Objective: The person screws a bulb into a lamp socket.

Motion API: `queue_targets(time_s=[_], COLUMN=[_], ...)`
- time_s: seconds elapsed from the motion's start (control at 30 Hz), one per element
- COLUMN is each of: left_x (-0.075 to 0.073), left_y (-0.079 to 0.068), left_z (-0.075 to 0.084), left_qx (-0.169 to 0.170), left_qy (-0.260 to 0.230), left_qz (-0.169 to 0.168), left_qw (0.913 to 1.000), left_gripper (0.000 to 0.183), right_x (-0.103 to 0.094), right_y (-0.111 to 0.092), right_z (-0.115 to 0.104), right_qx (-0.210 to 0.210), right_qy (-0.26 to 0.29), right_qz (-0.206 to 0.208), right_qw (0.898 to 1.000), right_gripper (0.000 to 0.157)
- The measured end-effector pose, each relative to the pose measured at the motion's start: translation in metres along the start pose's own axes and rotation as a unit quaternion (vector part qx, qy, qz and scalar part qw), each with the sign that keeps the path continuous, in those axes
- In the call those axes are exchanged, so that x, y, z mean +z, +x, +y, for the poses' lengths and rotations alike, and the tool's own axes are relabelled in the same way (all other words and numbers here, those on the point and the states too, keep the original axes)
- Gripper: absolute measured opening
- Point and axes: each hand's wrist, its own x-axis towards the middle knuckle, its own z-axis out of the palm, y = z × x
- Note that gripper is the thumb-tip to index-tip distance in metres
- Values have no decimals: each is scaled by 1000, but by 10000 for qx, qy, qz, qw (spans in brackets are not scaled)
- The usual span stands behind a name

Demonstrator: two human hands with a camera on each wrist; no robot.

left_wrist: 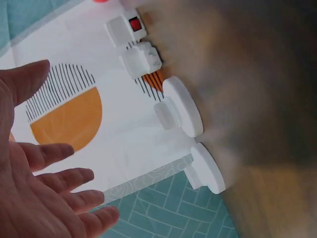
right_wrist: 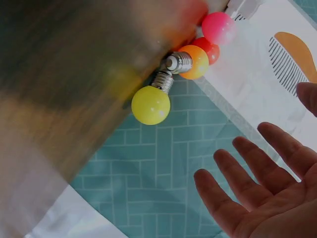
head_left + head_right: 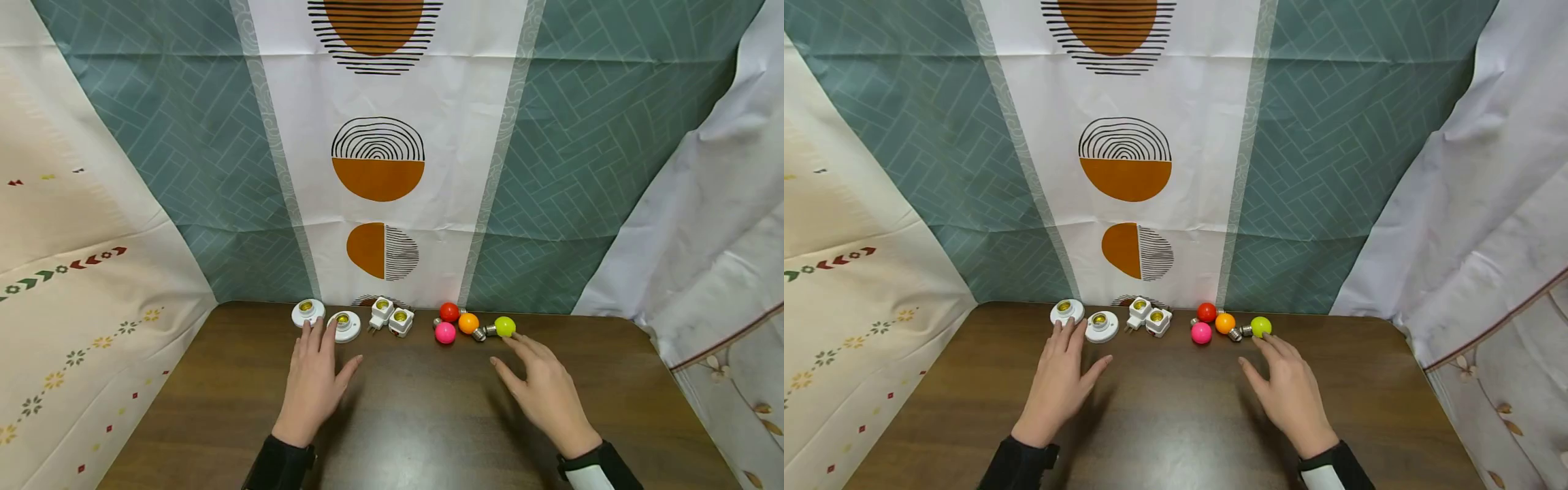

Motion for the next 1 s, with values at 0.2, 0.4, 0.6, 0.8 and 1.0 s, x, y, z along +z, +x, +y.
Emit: queue_targets(time_s=[0.2, 0.4, 0.6, 0.8, 1.0], left_x=[3, 19, 41, 55, 59], left_y=[19, 34, 45, 52, 60], left_z=[-10, -23, -32, -35, -30], left_qx=[-254, -701, -1130, -1421, -1460], left_qy=[-184, -446, -608, -619, -405], left_qz=[-46, -389, -801, -1038, -1001], left_qw=[9995, 9958, 9885, 9825, 9834], left_gripper=[83, 88, 93, 95, 91], right_x=[4, 11, 14, 16, 17], right_y=[6, 6, 6, 6, 8], right_z=[-1, 0, 3, 5, 6], right_qx=[-52, -137, -207, -292, -236], right_qy=[33, 33, -38, -91, -188], right_qz=[-28, -91, -63, -84, -229], right_qw=[10000, 9999, 9998, 9995, 9993], right_gripper=[51, 50, 49, 51, 55])
